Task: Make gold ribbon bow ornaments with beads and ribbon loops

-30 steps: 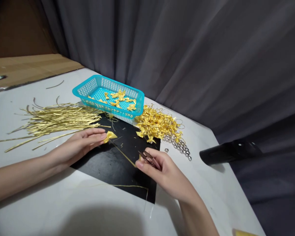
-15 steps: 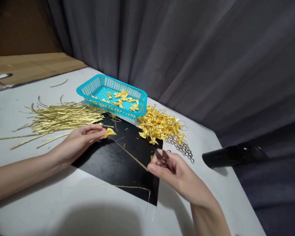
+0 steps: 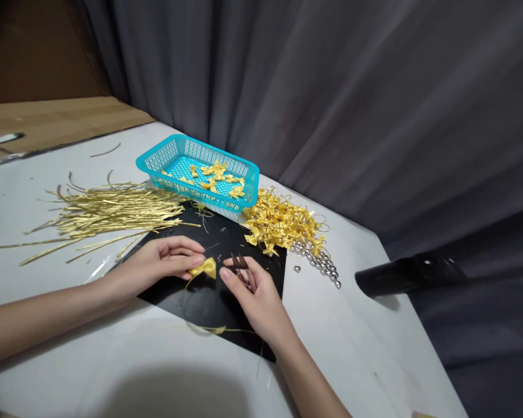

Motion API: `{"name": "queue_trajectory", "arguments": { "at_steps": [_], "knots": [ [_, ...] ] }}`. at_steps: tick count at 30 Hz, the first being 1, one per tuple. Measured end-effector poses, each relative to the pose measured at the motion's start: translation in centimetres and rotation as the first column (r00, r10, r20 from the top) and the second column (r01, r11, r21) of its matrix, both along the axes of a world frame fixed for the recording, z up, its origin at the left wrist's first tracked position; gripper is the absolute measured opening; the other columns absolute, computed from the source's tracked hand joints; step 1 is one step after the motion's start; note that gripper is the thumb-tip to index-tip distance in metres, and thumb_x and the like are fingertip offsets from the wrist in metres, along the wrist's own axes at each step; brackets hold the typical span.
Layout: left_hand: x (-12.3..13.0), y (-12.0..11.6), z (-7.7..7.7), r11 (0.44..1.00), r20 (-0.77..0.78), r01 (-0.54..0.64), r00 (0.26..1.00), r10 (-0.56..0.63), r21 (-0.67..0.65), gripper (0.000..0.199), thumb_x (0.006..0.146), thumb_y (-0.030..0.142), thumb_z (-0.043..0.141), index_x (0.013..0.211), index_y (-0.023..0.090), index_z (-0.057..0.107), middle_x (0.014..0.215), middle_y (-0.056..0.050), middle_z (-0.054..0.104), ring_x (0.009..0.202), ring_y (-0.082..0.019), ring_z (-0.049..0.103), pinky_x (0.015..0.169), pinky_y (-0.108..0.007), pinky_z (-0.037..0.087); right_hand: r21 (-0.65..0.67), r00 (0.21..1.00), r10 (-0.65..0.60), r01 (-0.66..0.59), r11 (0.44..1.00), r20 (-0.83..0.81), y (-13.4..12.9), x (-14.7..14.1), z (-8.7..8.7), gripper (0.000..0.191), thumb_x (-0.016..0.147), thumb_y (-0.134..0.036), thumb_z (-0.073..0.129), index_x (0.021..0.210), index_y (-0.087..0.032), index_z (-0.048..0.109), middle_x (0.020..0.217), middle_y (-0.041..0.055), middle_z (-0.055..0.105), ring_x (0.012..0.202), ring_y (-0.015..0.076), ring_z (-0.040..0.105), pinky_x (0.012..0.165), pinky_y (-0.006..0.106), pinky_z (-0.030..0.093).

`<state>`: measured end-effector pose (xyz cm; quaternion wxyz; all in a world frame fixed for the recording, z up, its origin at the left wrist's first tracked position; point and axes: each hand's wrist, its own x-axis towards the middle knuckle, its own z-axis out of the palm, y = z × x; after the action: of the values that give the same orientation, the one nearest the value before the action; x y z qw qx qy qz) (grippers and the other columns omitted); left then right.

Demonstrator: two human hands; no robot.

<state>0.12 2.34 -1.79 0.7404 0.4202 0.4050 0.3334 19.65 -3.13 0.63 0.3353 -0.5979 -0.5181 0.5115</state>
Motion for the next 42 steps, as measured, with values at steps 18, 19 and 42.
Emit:
{"name": "queue_trajectory", "arguments": {
  "at_steps": [18, 19, 42],
  "knots": [
    [-0.5, -0.7, 0.3, 0.922, -0.280, 0.221, 0.951, -0.131, 0.319, 0.034, 0.078, 0.035, 0.068, 0.106, 0.019, 0.056, 0.069, 0.003, 0.064, 0.056, -0.012, 0.051, 0.053, -0.022, 0.036, 0.025, 0.986, -0.162, 0.163, 0.986, -0.044, -0.4, -0.3, 0.3, 0.034, 0.074, -0.047, 0.073, 0.072, -0.016, 0.059, 0.056, -0.0072, 0.032, 0.053, 0.0084, 0.022, 0.050, 0.026, 0.015],
    [-0.5, -0.6, 0.4, 0.919, -0.280, 0.217, 0.952, -0.125, 0.330, 0.033, 0.079, 0.034, 0.068, 0.105, 0.019, 0.056, 0.068, 0.004, 0.063, 0.055, -0.011, 0.050, 0.052, -0.022, 0.034, 0.038, 0.983, -0.179, 0.180, 0.983, -0.040, -0.4, -0.1, 0.4, 0.034, 0.074, -0.046, 0.073, 0.072, -0.016, 0.059, 0.056, -0.0072, 0.032, 0.053, 0.0085, 0.022, 0.050, 0.026, 0.015],
    [-0.7, -0.6, 1.0, 0.804, -0.255, 0.110, 0.965, 0.054, 0.584, 0.017, 0.088, 0.032, 0.058, 0.098, 0.022, 0.067, 0.096, -0.005, 0.069, 0.091, -0.021, 0.062, 0.082, -0.028, 0.046, -0.087, 0.972, -0.104, 0.088, 0.992, -0.210, -1.1, -0.3, 0.7, 0.035, 0.076, -0.048, 0.072, 0.071, -0.017, 0.057, 0.052, -0.0098, 0.025, 0.049, 0.0070, 0.014, 0.046, 0.026, 0.011]
  ]
}}
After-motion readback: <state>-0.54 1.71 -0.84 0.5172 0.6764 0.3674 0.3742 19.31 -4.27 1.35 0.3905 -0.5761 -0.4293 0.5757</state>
